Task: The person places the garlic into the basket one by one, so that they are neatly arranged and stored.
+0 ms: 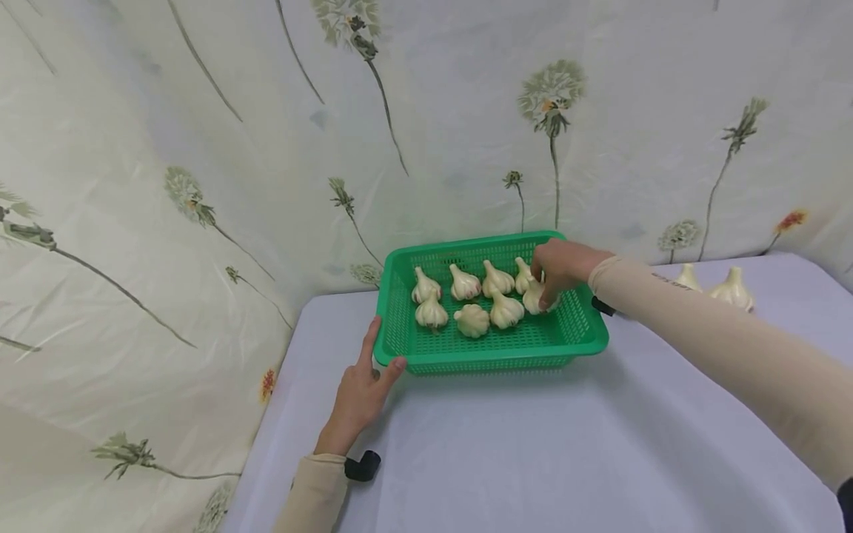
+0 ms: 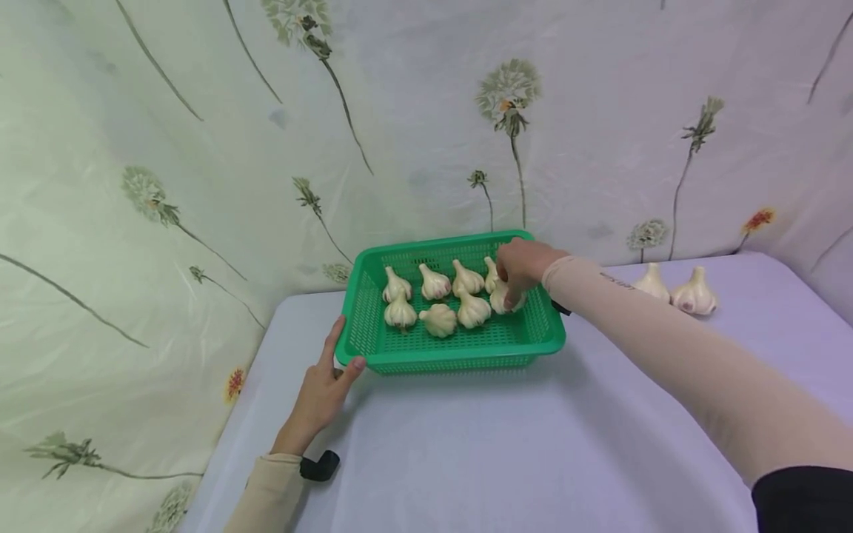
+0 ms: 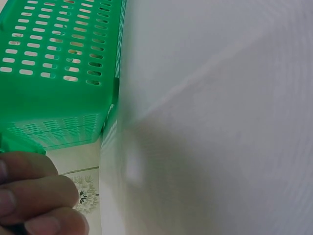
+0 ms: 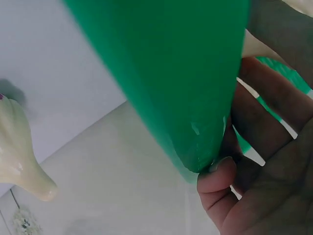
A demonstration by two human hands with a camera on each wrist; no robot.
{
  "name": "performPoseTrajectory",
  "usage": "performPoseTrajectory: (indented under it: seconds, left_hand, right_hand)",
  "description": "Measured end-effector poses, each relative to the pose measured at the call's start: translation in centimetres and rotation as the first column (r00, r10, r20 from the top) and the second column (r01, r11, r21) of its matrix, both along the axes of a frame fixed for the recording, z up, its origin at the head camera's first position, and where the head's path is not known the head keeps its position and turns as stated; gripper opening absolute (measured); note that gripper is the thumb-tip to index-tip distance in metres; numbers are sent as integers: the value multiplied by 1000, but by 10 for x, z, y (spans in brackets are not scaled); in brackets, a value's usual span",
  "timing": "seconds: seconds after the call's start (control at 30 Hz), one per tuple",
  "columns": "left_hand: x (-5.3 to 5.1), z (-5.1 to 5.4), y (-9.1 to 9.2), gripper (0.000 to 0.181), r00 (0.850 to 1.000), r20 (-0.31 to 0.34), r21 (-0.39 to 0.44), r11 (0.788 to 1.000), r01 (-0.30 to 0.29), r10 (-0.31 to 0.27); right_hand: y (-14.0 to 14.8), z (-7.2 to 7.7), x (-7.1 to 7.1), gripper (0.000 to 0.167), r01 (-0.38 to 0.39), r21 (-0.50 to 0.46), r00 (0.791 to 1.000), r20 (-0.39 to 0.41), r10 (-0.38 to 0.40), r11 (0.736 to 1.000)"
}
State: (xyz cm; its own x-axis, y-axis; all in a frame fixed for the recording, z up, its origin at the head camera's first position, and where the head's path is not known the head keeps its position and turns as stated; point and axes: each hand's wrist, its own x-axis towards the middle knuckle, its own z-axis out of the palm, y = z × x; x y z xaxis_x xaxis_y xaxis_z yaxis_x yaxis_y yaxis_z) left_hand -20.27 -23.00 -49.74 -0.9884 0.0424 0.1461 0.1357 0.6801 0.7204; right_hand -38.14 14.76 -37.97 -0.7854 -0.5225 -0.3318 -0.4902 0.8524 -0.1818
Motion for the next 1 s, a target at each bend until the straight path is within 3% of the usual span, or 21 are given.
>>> performPoseTrajectory:
  seconds: [0.47,1.0]
  left_hand:
    - [3,0,1,84,1000,-5,7,1000,7,-7]
    - [2,2,1,83,1000,-17,7,1000,16,-15]
  right_hand:
    - [-5,-2,-2,56,55,63,998,41,-58,997]
    - [-14,3,1,45,63,117,996,57,-70,991]
